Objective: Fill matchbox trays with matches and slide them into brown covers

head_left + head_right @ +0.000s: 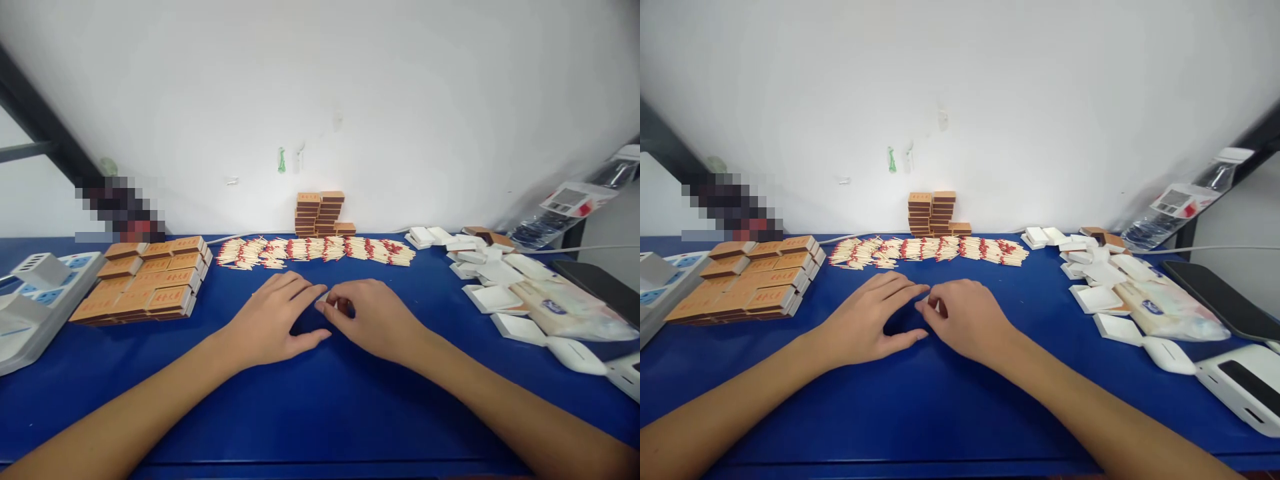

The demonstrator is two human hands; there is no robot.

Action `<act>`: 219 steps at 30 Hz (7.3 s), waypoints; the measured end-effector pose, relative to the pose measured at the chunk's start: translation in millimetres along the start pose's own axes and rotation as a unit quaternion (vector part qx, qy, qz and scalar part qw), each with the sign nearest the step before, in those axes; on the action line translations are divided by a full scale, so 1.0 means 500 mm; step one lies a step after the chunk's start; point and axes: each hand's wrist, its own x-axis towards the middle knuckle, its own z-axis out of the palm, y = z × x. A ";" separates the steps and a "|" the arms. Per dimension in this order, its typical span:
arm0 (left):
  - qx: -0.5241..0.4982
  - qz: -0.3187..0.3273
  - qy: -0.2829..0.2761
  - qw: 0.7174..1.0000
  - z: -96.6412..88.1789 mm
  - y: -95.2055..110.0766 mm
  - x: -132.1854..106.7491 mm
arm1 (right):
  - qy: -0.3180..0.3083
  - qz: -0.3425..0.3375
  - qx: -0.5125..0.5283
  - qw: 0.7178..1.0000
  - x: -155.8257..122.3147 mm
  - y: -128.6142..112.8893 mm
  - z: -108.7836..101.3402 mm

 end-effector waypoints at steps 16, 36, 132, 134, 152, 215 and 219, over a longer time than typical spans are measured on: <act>-0.049 -0.027 -0.017 0.998 0.000 -0.008 0.000 | -0.028 0.121 -0.086 0.989 0.054 0.354 -0.142; -0.100 -0.098 -0.001 0.990 0.006 -0.007 0.011 | -0.014 -0.004 0.054 0.998 0.038 0.206 -0.117; -0.105 -0.057 -0.005 0.993 0.009 -0.014 -0.006 | -0.054 -0.092 0.111 0.988 0.023 0.117 -0.056; -0.105 -0.050 0.004 0.993 0.010 -0.014 -0.006 | -0.053 -0.126 0.089 0.987 0.017 0.090 -0.030; -0.071 -0.004 0.057 0.996 0.004 -0.014 -0.001 | -0.011 -0.213 -0.189 0.959 0.004 0.061 0.010; -0.086 0.000 0.050 0.995 0.013 -0.014 -0.005 | -0.034 -0.146 0.030 0.988 -0.005 0.068 -0.020; -0.079 0.007 0.053 0.995 0.013 -0.015 -0.005 | -0.019 -0.150 0.005 0.989 -0.008 0.066 -0.015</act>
